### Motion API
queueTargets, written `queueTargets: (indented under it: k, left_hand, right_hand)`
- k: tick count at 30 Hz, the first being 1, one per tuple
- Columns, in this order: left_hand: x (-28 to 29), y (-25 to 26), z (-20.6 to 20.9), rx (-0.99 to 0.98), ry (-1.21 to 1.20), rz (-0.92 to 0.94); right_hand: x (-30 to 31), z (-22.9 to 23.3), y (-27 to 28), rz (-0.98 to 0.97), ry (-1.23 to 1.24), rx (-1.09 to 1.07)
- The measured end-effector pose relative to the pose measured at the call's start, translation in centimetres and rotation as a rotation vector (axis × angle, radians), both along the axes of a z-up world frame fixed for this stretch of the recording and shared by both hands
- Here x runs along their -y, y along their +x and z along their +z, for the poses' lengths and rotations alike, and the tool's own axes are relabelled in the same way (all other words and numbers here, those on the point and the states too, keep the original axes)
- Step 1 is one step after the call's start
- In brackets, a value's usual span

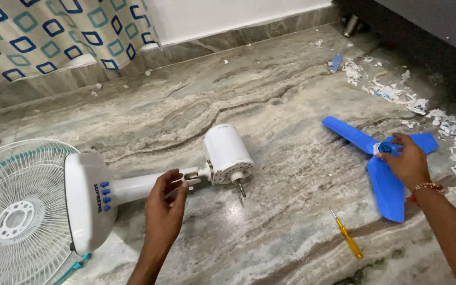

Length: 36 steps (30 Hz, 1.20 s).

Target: The person disassembles a standing fan by hand. They remove the front grill, unscrew the blade nut, detach the blue blades, remove the rear grill, and then detach the motor head from the stand.

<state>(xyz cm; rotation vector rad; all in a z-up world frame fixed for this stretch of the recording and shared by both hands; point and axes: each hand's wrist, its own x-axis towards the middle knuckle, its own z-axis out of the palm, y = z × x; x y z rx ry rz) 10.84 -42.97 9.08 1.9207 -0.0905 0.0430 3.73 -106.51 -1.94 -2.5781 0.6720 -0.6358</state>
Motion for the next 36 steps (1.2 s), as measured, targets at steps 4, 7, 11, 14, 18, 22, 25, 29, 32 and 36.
queueTargets:
  k: [4,7,11,14,18,22,25,29,32,36]
  left_hand:
    - [-0.2,0.0,-0.1,0.014,0.004,0.013]
    - [-0.1,0.1,-0.1,0.023,-0.016,0.012]
    - [-0.3,0.2,-0.3,0.031,-0.058,0.017]
    - [-0.7,0.1,-0.4,0.040,-0.072,0.022]
    - [-1.1,-0.1,-0.3,0.100,-0.132,0.025]
    - [-1.8,-0.7,-0.1,0.067,-0.113,0.056]
    - [-2.4,-1.1,0.0,0.064,-0.131,0.056]
    - [-2.9,-2.2,0.0,0.108,-0.169,0.069]
    - [-3.2,-2.5,0.0,0.119,-0.188,0.087]
    - [-3.8,-2.9,0.1,0.157,-0.153,0.092]
  right_hand:
    - [-0.3,0.0,-0.3,0.009,0.014,0.011]
    - [-1.2,0.6,-1.1,0.007,0.035,0.057]
    - [-4.2,1.6,-2.5,-0.015,0.060,0.130]
    - [-7.5,3.0,-3.4,0.012,0.095,0.172]
    - [-13.2,5.6,-4.0,0.105,0.115,0.194]
    - [-19.6,8.3,-4.2,0.171,0.227,0.217]
    - [-24.3,9.6,-4.6,0.247,0.282,0.241]
    - [-29.6,9.8,-5.8,0.323,0.284,0.290]
    - [-31.3,9.3,-6.5,0.324,0.225,0.282]
    - [-31.4,7.6,-6.7,0.318,0.260,0.238]
